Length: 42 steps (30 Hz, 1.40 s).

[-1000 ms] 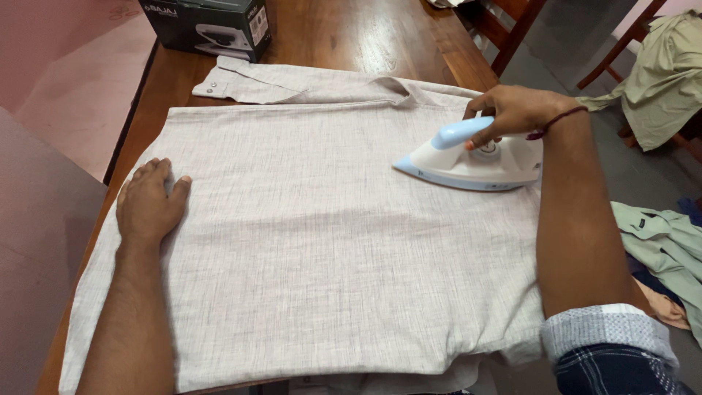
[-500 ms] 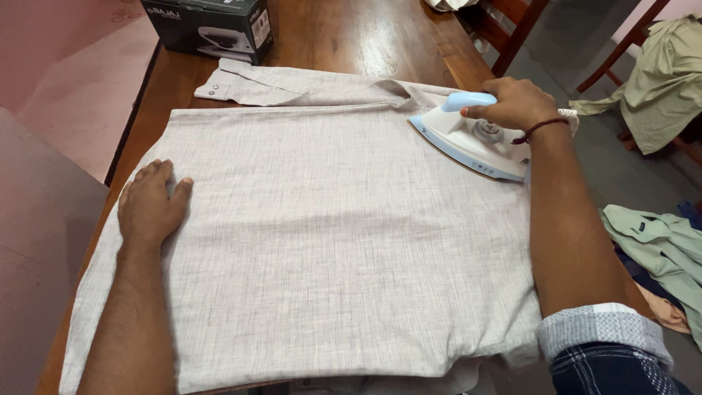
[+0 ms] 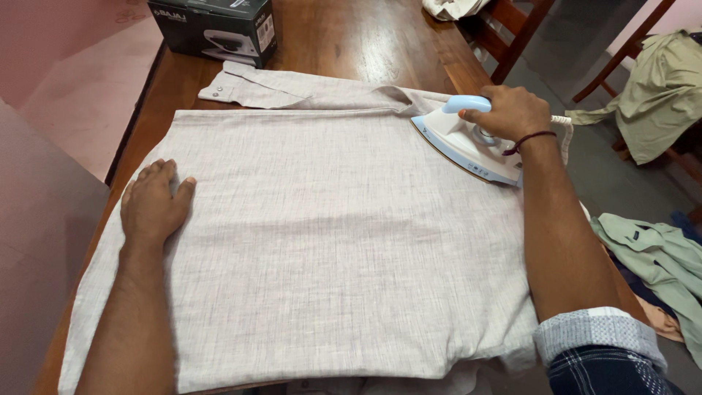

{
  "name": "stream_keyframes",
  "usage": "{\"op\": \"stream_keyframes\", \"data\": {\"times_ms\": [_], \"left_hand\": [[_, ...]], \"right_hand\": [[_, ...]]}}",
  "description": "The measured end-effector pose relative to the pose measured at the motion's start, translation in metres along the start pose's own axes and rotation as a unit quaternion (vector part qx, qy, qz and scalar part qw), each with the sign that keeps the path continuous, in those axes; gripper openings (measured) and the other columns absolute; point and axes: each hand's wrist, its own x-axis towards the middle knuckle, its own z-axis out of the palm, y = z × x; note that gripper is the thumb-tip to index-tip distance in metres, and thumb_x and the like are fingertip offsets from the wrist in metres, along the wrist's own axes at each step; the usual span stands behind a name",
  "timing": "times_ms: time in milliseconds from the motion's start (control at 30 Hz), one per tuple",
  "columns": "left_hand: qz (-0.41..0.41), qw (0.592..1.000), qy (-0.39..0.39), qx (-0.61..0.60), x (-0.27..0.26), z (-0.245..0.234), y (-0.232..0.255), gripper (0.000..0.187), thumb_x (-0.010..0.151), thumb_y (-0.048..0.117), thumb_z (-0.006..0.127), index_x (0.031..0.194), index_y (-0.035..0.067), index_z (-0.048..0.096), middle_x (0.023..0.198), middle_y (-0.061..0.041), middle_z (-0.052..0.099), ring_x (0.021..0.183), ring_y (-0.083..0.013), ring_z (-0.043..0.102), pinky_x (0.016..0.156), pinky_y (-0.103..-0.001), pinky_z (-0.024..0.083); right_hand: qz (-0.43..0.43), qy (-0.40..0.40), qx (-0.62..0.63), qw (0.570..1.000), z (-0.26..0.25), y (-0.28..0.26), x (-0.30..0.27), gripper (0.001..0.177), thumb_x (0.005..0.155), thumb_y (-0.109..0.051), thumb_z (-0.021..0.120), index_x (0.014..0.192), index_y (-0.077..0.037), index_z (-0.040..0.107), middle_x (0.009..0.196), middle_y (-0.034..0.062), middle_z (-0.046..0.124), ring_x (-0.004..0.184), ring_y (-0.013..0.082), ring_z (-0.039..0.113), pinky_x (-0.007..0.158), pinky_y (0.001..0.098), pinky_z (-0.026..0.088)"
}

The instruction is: The person irons a light-colored shirt laid flat on a wooden table. They use a handheld electric iron to smooth the fabric, moving it back and forth across the body and sleeves. The person adjusts the shirt's position and folds the sleeve before continuing to iron.

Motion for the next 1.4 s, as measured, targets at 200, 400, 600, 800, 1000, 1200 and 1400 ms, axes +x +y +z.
{"op": "stream_keyframes", "data": {"times_ms": [200,400,600,800,1000,1200,1400], "left_hand": [[-0.001,1.0,-0.009,0.009,0.001,0.0,0.0,0.059,0.099,0.041,0.06,0.147,0.007,0.056,0.156,-0.012,0.051,0.146,-0.0279,0.042,0.121,-0.051,0.027],[-0.008,1.0,-0.006,0.021,0.001,0.001,0.002,0.06,0.099,0.043,0.059,0.148,0.008,0.054,0.156,-0.012,0.049,0.146,-0.028,0.039,0.12,-0.05,0.026],[-0.011,1.0,-0.016,0.021,0.001,-0.002,0.005,0.059,0.099,0.04,0.06,0.148,0.007,0.054,0.156,-0.012,0.05,0.147,-0.0277,0.04,0.121,-0.05,0.026],[0.006,1.0,-0.015,0.021,-0.001,-0.004,0.005,0.056,0.099,0.039,0.061,0.145,0.005,0.057,0.154,-0.013,0.053,0.145,-0.0296,0.044,0.121,-0.051,0.03],[0.03,0.997,0.062,-0.023,-0.003,-0.011,0.012,0.062,0.098,0.036,0.063,0.148,0.0,0.052,0.142,-0.024,0.059,0.136,-0.0363,0.051,0.113,-0.052,0.035],[-0.084,0.988,0.04,-0.121,-0.008,-0.024,0.022,0.046,0.108,0.024,0.05,0.151,0.008,0.052,0.13,-0.024,0.066,0.12,-0.0431,0.062,0.101,-0.053,0.048],[-0.061,0.976,0.089,-0.189,-0.008,-0.029,0.025,0.049,0.107,0.004,0.042,0.155,0.004,0.037,0.138,-0.024,0.063,0.127,-0.038,0.062,0.105,-0.047,0.049]], "right_hand": [[-0.023,0.019,-0.01,1.0,0.002,0.003,0.0,0.059,0.083,-0.073,0.068,0.116,-0.024,0.076,0.089,0.0081,0.078,0.084,0.0264,0.075,0.071,0.0447,0.058],[-0.011,-0.011,0.008,1.0,-0.003,0.001,0.001,0.057,0.081,-0.071,0.071,0.111,-0.023,0.079,0.088,0.0068,0.078,0.084,0.0246,0.075,0.073,0.0433,0.057],[-0.04,-0.042,0.069,0.996,-0.018,-0.015,-0.008,0.058,0.074,-0.067,0.08,0.11,-0.022,0.08,0.089,0.006,0.079,0.084,0.0223,0.076,0.074,0.0427,0.057],[-0.198,0.008,0.139,0.97,-0.036,-0.057,-0.03,0.058,0.079,-0.058,0.08,0.116,-0.013,0.076,0.094,0.0117,0.077,0.082,0.0254,0.076,0.073,0.0426,0.059],[-0.349,0.022,0.197,0.916,-0.052,-0.111,-0.073,0.055,0.083,-0.05,0.079,0.117,-0.008,0.074,0.096,0.014,0.078,0.079,0.0251,0.077,0.071,0.0402,0.061],[-0.478,0.009,0.184,0.859,-0.063,-0.172,-0.089,0.048,0.089,-0.053,0.071,0.112,-0.012,0.075,0.089,0.0088,0.08,0.068,0.0195,0.075,0.063,0.0375,0.059],[-0.511,-0.001,0.176,0.841,-0.046,-0.252,-0.07,0.054,0.092,-0.063,0.064,0.114,-0.014,0.073,0.089,0.0051,0.078,0.061,0.0158,0.073,0.051,0.0327,0.056]]}}
